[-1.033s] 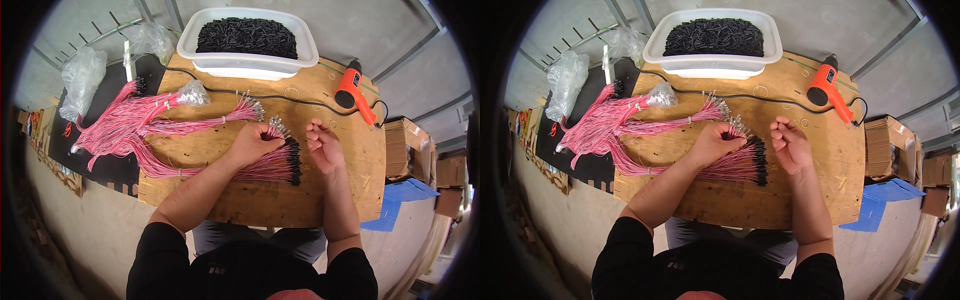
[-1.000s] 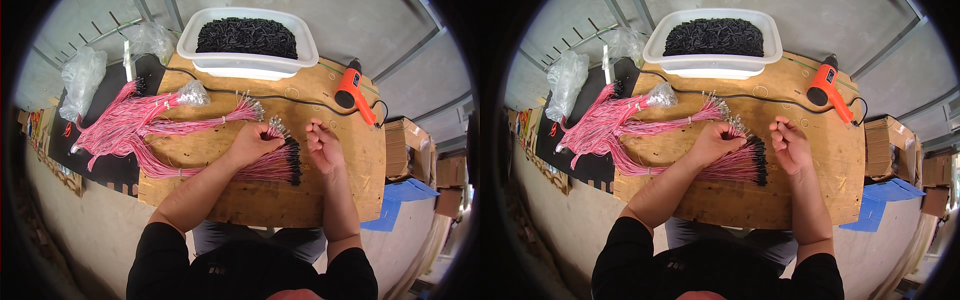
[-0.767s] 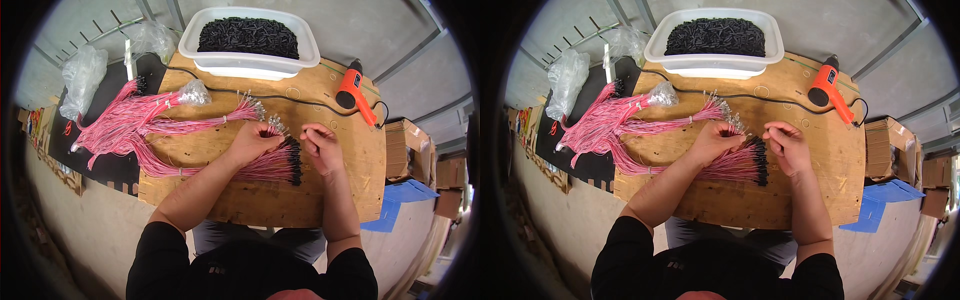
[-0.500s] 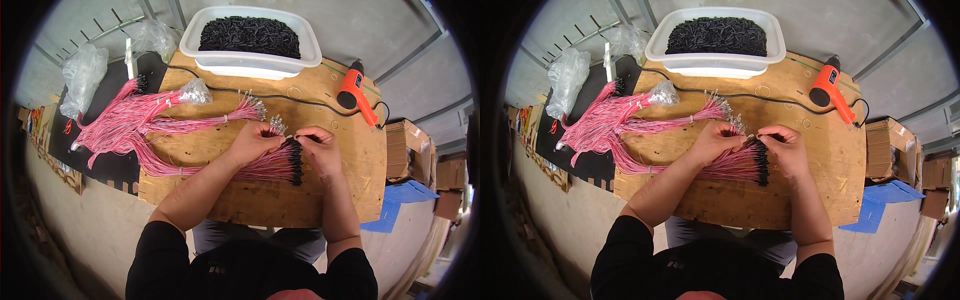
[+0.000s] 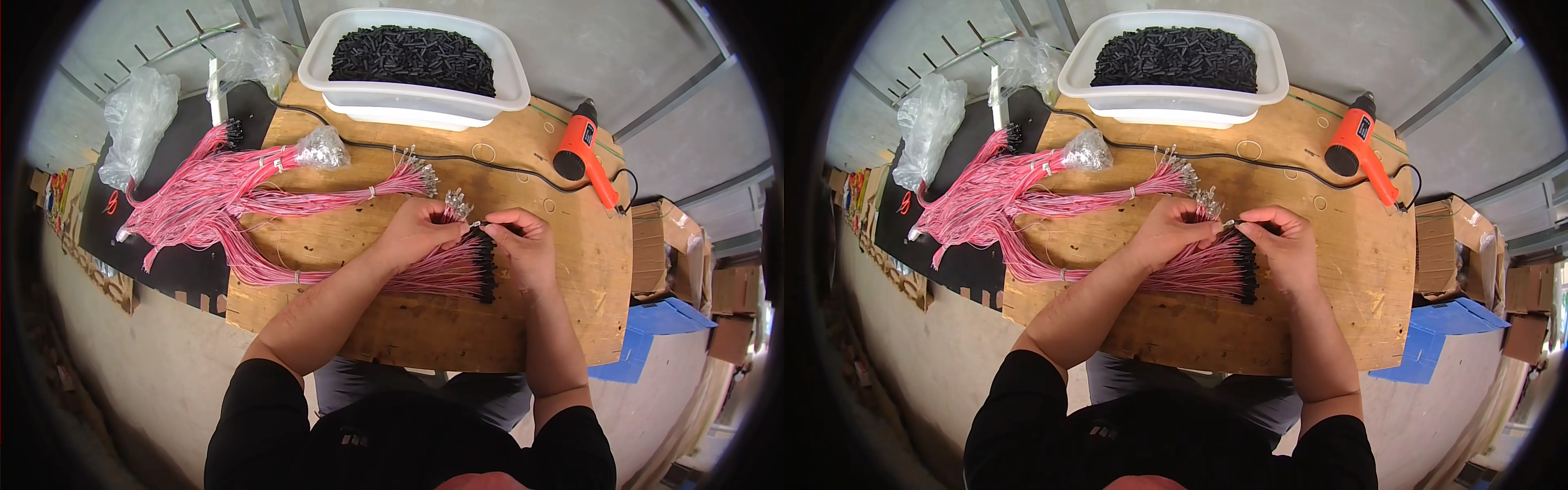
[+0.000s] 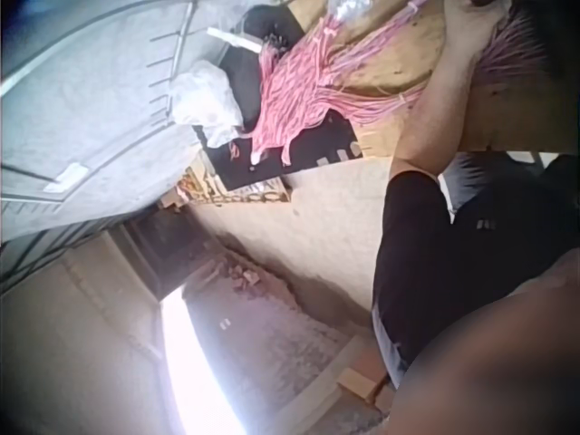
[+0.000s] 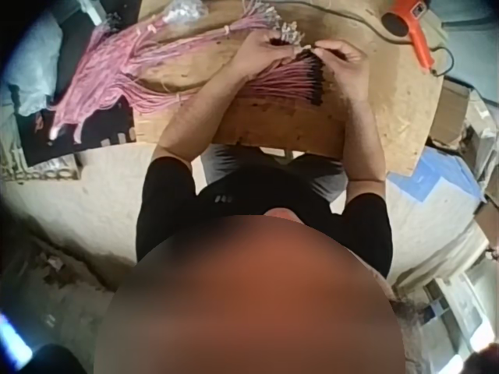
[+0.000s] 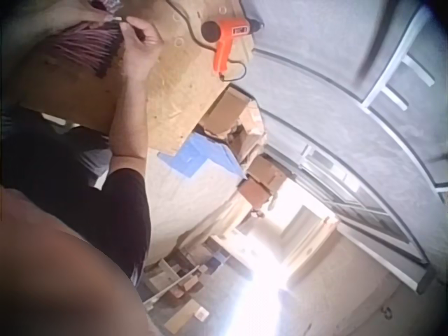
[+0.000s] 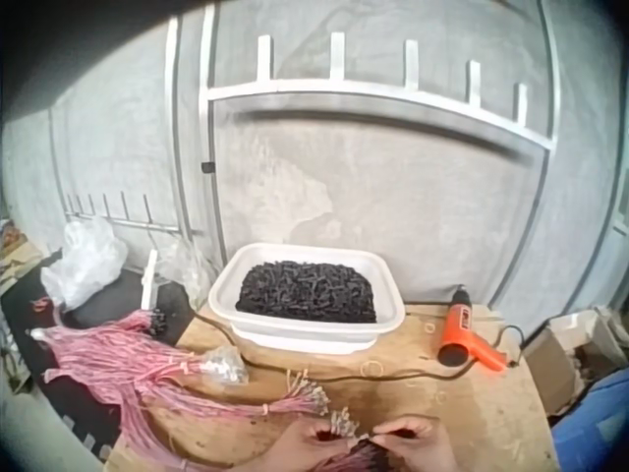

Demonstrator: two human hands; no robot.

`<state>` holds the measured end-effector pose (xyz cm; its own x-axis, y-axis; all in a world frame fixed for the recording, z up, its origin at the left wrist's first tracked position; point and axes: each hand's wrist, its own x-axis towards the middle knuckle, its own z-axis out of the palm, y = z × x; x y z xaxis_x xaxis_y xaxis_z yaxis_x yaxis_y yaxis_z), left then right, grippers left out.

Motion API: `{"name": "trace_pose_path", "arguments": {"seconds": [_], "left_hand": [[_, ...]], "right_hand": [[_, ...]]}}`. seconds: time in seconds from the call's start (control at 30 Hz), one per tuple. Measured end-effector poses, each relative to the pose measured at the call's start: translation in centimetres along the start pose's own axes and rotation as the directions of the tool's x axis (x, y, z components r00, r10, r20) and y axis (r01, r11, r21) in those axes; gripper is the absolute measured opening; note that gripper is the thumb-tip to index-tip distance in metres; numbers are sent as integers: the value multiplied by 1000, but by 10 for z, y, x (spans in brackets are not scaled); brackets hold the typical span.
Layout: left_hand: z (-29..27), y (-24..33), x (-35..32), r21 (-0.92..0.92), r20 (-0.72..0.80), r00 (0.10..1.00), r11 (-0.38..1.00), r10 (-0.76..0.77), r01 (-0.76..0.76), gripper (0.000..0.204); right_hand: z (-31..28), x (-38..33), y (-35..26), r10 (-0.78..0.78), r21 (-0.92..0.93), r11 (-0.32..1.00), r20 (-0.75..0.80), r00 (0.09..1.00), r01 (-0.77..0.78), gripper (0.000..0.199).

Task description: Manually sliding small black protective sleeves onto the ends of pink electrical wire bundles at a factory workbench.

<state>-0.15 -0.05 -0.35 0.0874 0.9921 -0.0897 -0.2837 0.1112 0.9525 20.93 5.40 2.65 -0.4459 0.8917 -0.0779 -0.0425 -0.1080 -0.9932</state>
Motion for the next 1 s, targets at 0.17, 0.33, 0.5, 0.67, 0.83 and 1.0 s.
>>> {"name": "trace_pose_path", "arguments": {"seconds": [0.17,0.33,0.5,0.67,0.83,1.0], "left_hand": [[1,5,-2,15,-3,1000,1000,-11,11,13],[2,7,-3,57,6,1000,998,6,-6,13],[3,7,-2,79,2,1000,997,18,-18,12],[1,3,-1,104,3,1000,994,21,-21,11],[-1,2,0,178,27,998,982,51,-55,19],[0,3,0,180,35,999,982,42,-47,19]], "right_hand": [[2,0,0,-36,-17,999,3,999,36,13],[3,-1,-1,-44,-41,998,-17,999,43,13],[5,-1,0,-47,-63,997,-26,999,45,12],[0,0,4,-58,-79,995,12,998,58,12],[2,-1,1,-35,-86,996,21,999,36,11],[1,0,2,-31,-106,994,27,999,33,11]]}}
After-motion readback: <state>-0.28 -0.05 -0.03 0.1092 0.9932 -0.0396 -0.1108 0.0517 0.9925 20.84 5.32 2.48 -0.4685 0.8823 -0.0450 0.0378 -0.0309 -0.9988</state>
